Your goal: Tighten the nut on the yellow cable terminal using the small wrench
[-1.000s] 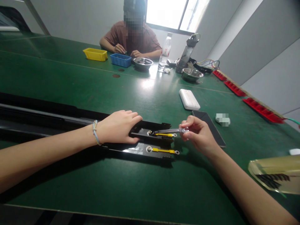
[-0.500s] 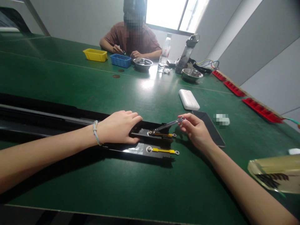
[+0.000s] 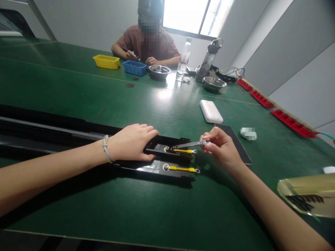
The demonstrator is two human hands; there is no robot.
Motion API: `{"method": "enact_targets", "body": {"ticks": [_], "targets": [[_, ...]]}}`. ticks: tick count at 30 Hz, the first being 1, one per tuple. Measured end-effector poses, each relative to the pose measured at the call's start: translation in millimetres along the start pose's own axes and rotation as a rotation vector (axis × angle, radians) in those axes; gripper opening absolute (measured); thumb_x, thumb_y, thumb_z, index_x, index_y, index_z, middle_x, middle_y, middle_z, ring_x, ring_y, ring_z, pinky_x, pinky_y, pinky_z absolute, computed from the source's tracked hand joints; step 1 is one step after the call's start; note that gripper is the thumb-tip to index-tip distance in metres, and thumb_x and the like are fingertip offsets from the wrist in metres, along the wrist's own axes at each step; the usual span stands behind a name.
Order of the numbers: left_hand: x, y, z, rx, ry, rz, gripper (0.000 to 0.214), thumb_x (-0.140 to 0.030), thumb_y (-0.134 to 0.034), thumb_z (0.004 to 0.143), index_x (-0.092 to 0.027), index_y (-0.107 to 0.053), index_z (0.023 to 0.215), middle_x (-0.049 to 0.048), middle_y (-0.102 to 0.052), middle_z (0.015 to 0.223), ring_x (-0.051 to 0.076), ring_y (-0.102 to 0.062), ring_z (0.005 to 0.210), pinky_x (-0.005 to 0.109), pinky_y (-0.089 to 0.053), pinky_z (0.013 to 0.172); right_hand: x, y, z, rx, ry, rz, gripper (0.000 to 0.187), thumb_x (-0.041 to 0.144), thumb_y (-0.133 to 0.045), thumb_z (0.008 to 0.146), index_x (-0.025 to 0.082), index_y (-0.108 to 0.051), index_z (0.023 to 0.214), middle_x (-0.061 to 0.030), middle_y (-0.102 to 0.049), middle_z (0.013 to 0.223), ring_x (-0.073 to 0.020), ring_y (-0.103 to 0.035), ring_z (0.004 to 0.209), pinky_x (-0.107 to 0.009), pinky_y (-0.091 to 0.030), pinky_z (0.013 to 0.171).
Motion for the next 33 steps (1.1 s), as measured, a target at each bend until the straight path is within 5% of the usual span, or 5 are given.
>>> {"method": "enact_targets", "body": {"ticks": [10, 24, 33], "targets": [[0.4, -1.1, 0.5, 0.006, 0.003, 0.004, 0.053, -0.053, -0.055, 0.074, -0.016, -0.052, 0.113, 0.0067, -0.061, 0.093, 0.023, -0.057, 0.082, 0.035, -0.046, 0.074, 12.7, -20.9, -8.6, 0.044, 0.133, -0.019, 0.032, 0.030, -0.083, 0.059, 0.020, -0.052, 0.061, 0.0052, -0.048, 0.054, -0.0108, -0.043, 0.053, -0.026, -0.034, 0.052], [-0.1, 0.3, 0.7, 0.016, 0.006, 0.006, 0.053, -0.053, -0.054, 0.075, -0.016, -0.053, 0.112, 0.0076, -0.062, 0.094, 0.023, -0.058, 0.083, 0.034, -0.046, 0.075, 1.8, -1.6, 6.0, -0.101, -0.030, -0.098, 0.027, 0.041, -0.076, 0.065, 0.022, -0.059, 0.075, 0.0045, -0.056, 0.057, -0.0094, -0.050, 0.049, -0.022, -0.035, 0.043], [-0.1, -0.1, 0.3, 0.008, 0.002, 0.005, 0.054, -0.054, -0.054, 0.074, -0.016, -0.053, 0.112, 0.0075, -0.062, 0.095, 0.023, -0.059, 0.084, 0.035, -0.047, 0.075, -6.6, 0.7, 10.9, -0.116, -0.048, -0.055, 0.031, 0.045, -0.075, 0.067, 0.021, -0.060, 0.080, 0.0072, -0.045, 0.052, -0.0061, -0.032, 0.043, -0.020, -0.022, 0.041]]}}
Point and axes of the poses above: each hand's wrist, its own z-axis towards the middle knuckle, its own y-axis out of the back of the hand, x = y × z, the point moved 1 cm from there along z, towards the middle knuckle
